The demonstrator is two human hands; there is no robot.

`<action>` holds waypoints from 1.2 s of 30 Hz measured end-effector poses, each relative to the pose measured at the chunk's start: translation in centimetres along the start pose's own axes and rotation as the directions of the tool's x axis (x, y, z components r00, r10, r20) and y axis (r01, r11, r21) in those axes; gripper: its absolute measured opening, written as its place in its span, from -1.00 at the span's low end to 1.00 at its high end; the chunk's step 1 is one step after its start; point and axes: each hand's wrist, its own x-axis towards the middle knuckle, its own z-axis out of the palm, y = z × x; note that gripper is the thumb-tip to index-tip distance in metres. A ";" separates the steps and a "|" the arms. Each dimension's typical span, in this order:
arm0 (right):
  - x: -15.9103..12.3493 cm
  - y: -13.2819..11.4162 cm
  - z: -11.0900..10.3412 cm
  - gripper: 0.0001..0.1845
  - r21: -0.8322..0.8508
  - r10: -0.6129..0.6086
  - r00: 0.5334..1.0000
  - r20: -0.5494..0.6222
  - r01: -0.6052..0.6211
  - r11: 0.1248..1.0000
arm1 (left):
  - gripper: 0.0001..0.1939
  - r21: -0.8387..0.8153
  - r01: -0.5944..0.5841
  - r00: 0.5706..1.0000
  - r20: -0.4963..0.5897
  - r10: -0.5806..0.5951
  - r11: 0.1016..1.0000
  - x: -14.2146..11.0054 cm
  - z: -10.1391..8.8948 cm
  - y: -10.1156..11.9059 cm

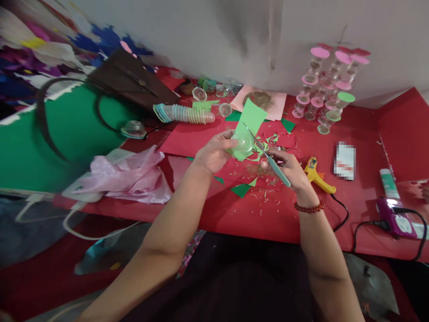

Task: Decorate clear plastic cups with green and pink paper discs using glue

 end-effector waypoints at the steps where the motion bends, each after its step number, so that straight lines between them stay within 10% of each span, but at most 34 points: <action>1: 0.0 0.0 0.0 -0.49 -0.009 -0.005 1.000 0.002 0.005 1.000 | -0.68 -0.002 0.000 1.000 0.004 0.000 1.000 0.0 -0.1 0.0; 10: 0.3 0.1 0.3 -0.52 0.035 0.000 0.998 -0.064 0.002 0.999 | -0.40 -0.164 -0.038 0.998 -0.063 0.028 0.986 0.5 -0.5 -0.7; 18: 0.9 1.3 1.0 -0.52 0.060 -0.055 0.987 -0.151 0.065 0.996 | -0.54 -0.439 -0.082 0.978 -0.210 -0.014 0.895 -0.5 3.2 -3.4; 36: 0.0 -0.2 0.3 -0.48 0.005 0.005 0.999 -0.033 -0.005 1.000 | -0.64 -0.217 -0.199 0.959 -0.244 0.144 0.956 0.3 1.4 -1.3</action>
